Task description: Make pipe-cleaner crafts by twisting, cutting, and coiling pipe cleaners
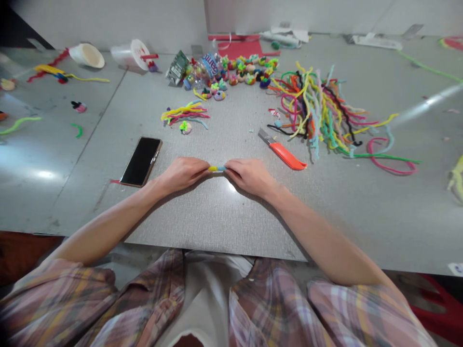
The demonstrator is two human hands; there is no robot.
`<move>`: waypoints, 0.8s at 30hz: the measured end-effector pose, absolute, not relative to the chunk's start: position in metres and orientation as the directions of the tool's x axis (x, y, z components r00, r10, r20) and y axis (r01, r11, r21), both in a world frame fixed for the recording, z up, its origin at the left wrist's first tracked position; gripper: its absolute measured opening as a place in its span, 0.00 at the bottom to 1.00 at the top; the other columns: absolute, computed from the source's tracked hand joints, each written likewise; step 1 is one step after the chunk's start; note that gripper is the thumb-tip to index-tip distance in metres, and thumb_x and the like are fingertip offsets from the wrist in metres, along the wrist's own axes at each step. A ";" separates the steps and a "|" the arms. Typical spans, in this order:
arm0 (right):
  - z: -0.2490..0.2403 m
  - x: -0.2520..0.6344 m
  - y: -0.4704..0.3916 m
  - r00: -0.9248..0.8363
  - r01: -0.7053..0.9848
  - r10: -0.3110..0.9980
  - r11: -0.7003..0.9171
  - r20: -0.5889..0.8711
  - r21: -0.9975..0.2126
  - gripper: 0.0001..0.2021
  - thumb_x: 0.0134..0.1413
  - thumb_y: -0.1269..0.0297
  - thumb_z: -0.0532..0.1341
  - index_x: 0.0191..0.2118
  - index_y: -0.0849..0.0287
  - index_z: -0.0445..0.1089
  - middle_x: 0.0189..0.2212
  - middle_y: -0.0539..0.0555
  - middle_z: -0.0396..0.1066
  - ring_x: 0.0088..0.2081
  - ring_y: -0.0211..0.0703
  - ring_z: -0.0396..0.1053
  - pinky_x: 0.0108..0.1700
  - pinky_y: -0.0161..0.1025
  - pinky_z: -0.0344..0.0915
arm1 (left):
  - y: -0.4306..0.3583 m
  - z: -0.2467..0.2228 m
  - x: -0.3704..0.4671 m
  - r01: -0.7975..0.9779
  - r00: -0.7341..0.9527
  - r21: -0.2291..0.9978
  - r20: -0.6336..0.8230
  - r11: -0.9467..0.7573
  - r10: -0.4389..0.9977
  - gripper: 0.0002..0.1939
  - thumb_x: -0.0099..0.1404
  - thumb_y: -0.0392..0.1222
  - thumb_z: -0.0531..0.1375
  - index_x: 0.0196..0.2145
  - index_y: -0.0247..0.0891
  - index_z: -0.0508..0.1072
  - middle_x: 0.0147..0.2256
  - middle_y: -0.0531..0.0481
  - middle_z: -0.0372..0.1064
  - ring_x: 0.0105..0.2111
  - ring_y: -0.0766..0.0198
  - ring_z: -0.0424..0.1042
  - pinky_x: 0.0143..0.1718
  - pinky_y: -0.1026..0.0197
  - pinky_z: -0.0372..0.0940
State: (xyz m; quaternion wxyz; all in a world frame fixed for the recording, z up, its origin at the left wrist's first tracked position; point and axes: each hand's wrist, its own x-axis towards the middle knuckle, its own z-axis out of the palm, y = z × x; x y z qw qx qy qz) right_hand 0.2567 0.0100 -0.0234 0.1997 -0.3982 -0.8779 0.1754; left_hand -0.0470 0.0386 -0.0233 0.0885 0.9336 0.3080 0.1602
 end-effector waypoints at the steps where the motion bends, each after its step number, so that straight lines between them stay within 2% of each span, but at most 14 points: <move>1: -0.023 0.257 0.010 -0.607 0.627 0.765 0.628 0.215 -0.461 0.18 0.85 0.54 0.54 0.54 0.55 0.81 0.49 0.61 0.86 0.45 0.54 0.81 0.46 0.47 0.66 | 0.039 -0.024 -0.047 0.545 0.761 0.265 0.242 -0.796 0.602 0.33 0.89 0.63 0.47 0.36 0.40 0.76 0.31 0.46 0.78 0.31 0.58 0.74 0.33 0.55 0.56; 7: -0.022 0.252 0.007 -0.597 0.651 0.777 0.614 0.198 -0.446 0.18 0.84 0.55 0.53 0.55 0.56 0.80 0.50 0.62 0.86 0.46 0.55 0.81 0.46 0.48 0.67 | 0.037 -0.022 -0.046 0.540 0.742 0.273 0.293 -0.796 0.603 0.29 0.89 0.59 0.50 0.37 0.40 0.77 0.33 0.46 0.79 0.33 0.58 0.76 0.35 0.55 0.59; 15: -0.018 0.244 0.006 -0.500 0.689 0.841 0.531 0.206 -0.494 0.17 0.84 0.55 0.55 0.55 0.55 0.80 0.50 0.62 0.85 0.47 0.55 0.80 0.47 0.47 0.66 | 0.032 -0.014 -0.040 0.552 0.645 0.400 0.351 -0.732 0.679 0.22 0.90 0.52 0.51 0.47 0.39 0.81 0.42 0.45 0.82 0.42 0.58 0.79 0.44 0.56 0.67; 24: -0.019 0.246 0.006 -0.515 0.678 0.837 0.530 0.186 -0.509 0.15 0.82 0.54 0.57 0.53 0.54 0.79 0.50 0.61 0.86 0.46 0.54 0.79 0.46 0.47 0.65 | 0.033 -0.013 -0.041 0.548 0.660 0.401 0.332 -0.734 0.674 0.19 0.88 0.50 0.55 0.46 0.39 0.81 0.41 0.45 0.82 0.40 0.58 0.78 0.42 0.56 0.67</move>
